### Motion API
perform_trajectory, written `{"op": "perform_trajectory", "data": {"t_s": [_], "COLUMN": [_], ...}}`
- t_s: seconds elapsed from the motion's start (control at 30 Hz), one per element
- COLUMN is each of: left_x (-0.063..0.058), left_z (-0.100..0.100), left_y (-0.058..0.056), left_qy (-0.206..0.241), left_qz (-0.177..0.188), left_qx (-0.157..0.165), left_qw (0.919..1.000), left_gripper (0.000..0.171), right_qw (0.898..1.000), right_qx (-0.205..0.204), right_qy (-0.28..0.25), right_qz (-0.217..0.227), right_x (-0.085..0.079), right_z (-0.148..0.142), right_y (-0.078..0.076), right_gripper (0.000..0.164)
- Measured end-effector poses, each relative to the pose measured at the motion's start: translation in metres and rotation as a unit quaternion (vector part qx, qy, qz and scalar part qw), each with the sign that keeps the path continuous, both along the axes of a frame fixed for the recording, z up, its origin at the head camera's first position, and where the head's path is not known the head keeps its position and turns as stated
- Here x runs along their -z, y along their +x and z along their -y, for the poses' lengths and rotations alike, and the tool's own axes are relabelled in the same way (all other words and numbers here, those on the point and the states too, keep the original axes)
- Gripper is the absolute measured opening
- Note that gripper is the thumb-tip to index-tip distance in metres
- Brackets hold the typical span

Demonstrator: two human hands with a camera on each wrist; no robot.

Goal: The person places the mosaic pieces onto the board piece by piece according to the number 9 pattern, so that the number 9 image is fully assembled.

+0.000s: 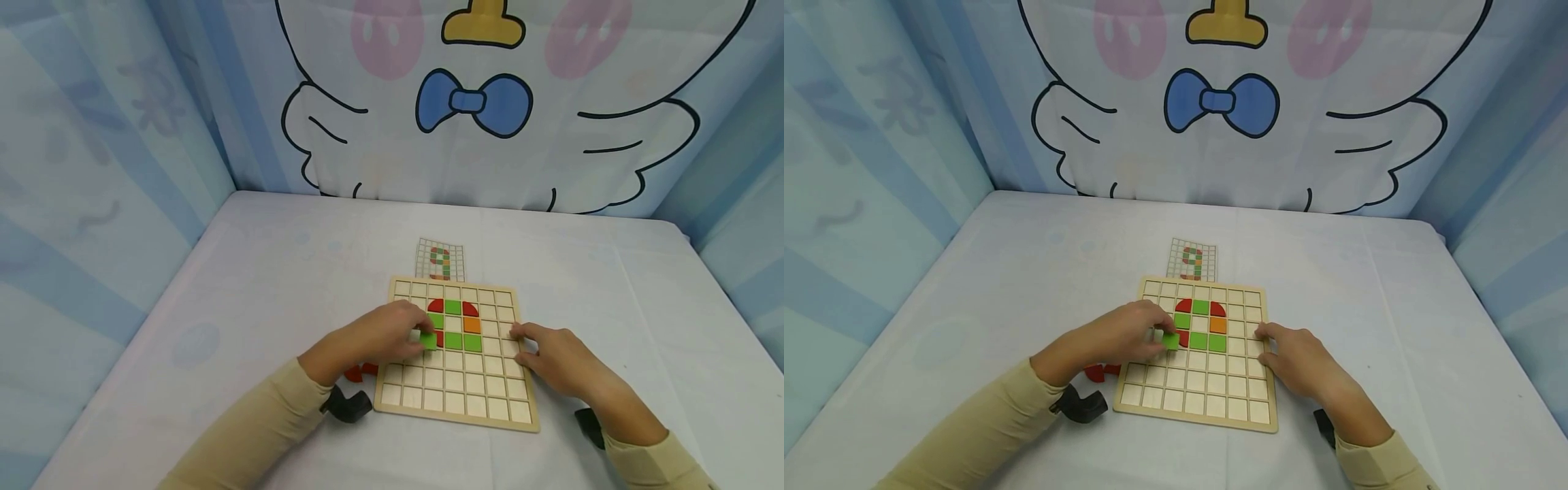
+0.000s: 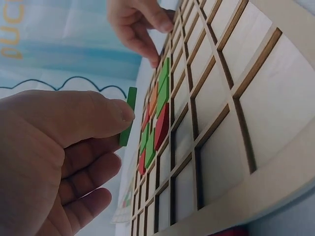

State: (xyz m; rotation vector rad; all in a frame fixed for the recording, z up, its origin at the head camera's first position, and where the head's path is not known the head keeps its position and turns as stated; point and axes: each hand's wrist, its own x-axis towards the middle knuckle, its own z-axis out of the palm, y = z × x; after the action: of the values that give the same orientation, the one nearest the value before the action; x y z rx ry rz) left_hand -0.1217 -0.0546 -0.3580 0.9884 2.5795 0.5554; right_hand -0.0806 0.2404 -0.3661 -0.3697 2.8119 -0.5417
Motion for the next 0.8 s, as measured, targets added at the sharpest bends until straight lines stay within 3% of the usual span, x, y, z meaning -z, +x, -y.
{"op": "perform_trajectory", "data": {"t_s": [0.53,0.8], "left_x": [0.004,0.004], "left_z": [-0.016,-0.022], "left_y": [-0.001,0.001], "left_qy": [0.03,0.032], "left_qz": [-0.018,-0.009], "left_qx": [0.042,0.044], "left_qw": [0.9985,0.9985], "left_gripper": [0.022,0.023], "right_qw": [1.0,1.0], "right_qx": [0.004,0.004], "right_qy": [0.001,0.0], "right_qz": [0.005,0.006], "right_x": [0.001,0.0], "right_z": [0.001,0.0], "right_y": [0.0,0.0], "right_gripper": [0.042,0.042]}}
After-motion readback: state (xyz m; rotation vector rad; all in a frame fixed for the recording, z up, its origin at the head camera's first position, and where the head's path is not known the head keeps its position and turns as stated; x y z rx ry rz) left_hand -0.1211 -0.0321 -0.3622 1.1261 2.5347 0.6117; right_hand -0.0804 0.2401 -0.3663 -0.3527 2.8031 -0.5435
